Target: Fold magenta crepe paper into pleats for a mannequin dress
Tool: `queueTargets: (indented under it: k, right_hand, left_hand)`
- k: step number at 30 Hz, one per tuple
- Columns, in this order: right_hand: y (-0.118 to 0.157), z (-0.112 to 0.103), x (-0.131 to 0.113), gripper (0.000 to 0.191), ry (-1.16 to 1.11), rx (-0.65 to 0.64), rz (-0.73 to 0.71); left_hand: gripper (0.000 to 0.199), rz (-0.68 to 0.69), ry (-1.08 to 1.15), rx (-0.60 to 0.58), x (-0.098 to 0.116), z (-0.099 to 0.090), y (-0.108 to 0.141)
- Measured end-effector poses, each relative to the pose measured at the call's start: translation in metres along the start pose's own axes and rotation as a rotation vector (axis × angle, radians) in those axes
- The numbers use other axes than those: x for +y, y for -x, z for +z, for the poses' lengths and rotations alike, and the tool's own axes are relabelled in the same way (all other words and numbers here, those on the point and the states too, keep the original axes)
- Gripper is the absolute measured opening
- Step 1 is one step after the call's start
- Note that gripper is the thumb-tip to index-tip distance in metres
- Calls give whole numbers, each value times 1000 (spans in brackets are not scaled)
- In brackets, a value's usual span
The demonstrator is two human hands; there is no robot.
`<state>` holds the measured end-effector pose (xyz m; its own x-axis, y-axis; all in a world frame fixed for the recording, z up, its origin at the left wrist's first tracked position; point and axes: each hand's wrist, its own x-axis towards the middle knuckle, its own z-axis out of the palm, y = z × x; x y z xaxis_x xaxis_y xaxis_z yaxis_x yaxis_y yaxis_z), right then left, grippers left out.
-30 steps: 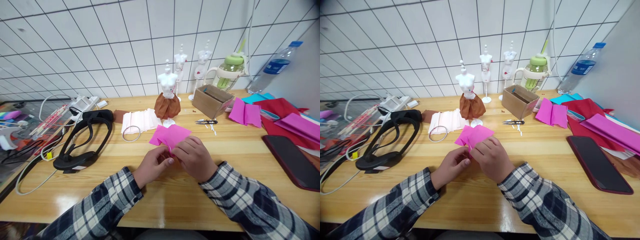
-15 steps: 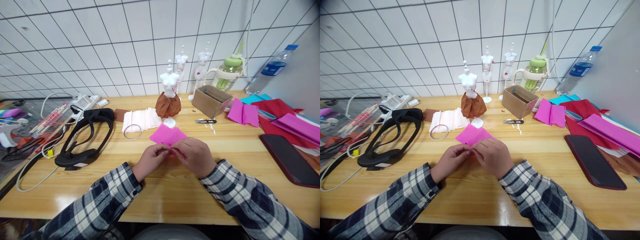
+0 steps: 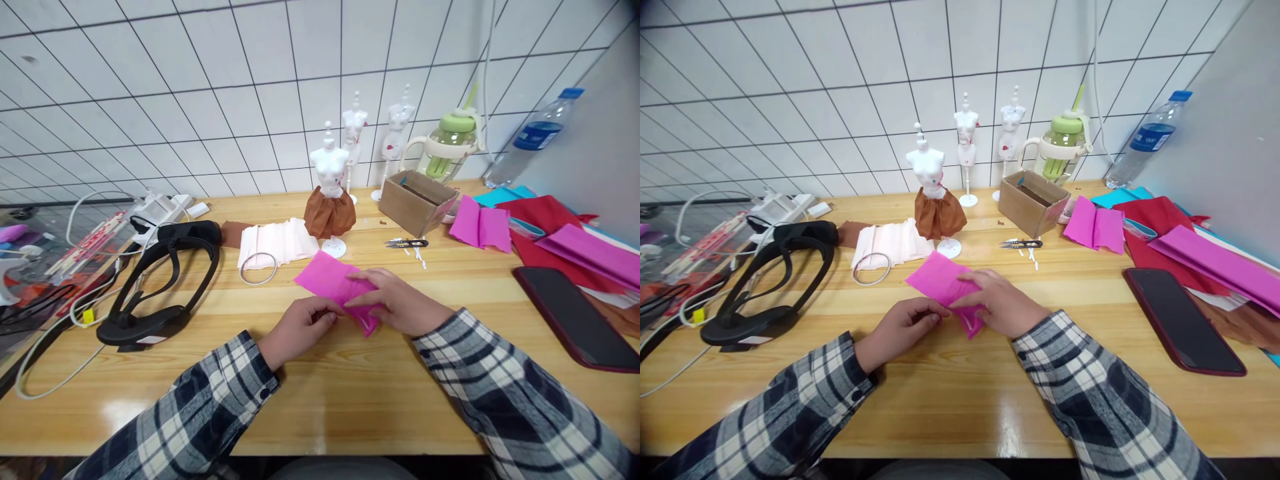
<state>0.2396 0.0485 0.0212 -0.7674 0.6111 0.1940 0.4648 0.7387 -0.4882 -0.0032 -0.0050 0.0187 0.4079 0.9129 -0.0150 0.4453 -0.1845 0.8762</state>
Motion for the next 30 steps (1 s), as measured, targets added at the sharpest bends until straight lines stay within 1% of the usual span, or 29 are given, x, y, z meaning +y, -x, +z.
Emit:
queueTargets:
  k: [2,4,7,9,12,14,15,17,19,20,23,25,29,30]
  right_hand:
    - [-2,4,-7,42,-10,-46,21]
    - [-4,7,-14,34,-14,-64,68]
    - [-7,5,-23,23,27,-47,84]
    - [-8,2,-31,17,134,-23,76]
    - [-8,0,-49,11,387,43,83]
    - [-8,0,-60,8,488,85,59]
    - [-8,0,-63,7,502,98,42]
    - [-8,1,-67,5,490,109,26]
    - [-9,1,-64,5,453,111,32]
    - [-9,1,-62,5,429,117,40]
    - [-9,2,-54,8,314,157,67]
    - [-9,4,-49,11,212,175,75]
    - [-9,8,-42,13,40,138,106]
    - [-9,9,-41,14,23,119,125]
  left_hand:
    - [22,28,-38,-35,3,-2,1]
    - [23,46,-87,-64,8,-3,2]
    - [30,79,-188,-44,15,-1,6]
    - [41,105,-245,-20,19,2,9]
    - [57,124,-355,-9,24,9,13]
    - [58,126,-452,-9,27,13,13]
    - [53,126,-492,-10,27,14,13]
    - [33,125,-531,-12,28,15,11]
    - [13,112,-513,-7,26,13,9]
    - [11,97,-488,6,25,12,8]
    - [15,40,-409,59,19,7,7]
    - [15,27,-383,58,16,4,8]
    - [14,16,-331,46,14,2,9]
    - [18,14,-291,55,15,2,9]
